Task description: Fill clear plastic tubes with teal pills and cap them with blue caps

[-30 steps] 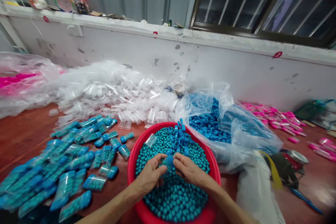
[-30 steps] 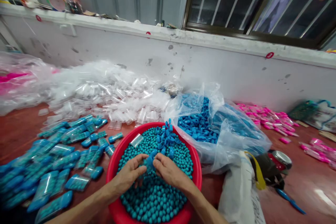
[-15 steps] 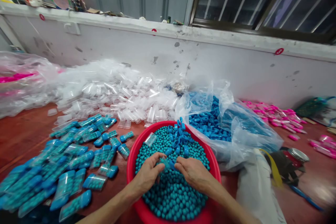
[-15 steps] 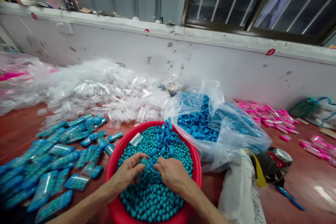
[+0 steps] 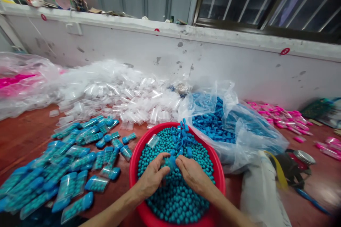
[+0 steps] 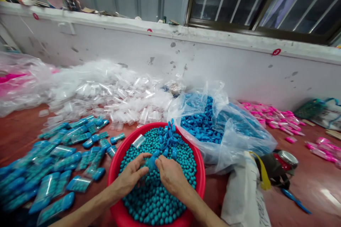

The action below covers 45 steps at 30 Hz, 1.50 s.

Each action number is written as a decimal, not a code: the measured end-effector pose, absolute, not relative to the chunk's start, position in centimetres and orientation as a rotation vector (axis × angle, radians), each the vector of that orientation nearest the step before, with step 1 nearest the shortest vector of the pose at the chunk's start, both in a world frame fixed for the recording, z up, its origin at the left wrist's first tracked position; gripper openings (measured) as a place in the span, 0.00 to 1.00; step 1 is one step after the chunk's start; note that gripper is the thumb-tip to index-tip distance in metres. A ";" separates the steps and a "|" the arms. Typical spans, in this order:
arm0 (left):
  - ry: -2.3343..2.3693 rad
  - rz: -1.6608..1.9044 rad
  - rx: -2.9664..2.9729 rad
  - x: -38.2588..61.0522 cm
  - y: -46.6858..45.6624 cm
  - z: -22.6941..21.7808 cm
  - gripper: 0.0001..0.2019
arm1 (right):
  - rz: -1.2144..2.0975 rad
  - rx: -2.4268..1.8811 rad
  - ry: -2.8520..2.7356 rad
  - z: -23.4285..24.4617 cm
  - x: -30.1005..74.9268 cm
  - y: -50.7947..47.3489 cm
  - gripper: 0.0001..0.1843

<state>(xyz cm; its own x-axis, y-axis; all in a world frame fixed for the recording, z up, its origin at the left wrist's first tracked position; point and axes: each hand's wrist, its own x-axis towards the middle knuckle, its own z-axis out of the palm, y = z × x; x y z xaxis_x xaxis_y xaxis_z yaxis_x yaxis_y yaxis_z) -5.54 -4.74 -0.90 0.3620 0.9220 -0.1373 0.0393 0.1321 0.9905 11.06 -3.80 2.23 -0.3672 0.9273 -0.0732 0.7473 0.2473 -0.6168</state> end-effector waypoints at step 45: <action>0.931 0.967 1.232 -5.0 -5.2 -0.3 0.23 | 0.962 -1.559 -2.156 0.9 8.5 -6.6 0.54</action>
<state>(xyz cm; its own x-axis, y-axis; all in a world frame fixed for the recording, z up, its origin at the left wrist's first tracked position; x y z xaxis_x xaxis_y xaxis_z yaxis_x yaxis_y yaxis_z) -5.01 -5.21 -0.33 0.3223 0.9455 -0.0473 -0.0825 0.0778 0.9935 8.53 -6.64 0.85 -0.3587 0.9242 -0.1312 0.7149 0.1817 -0.6752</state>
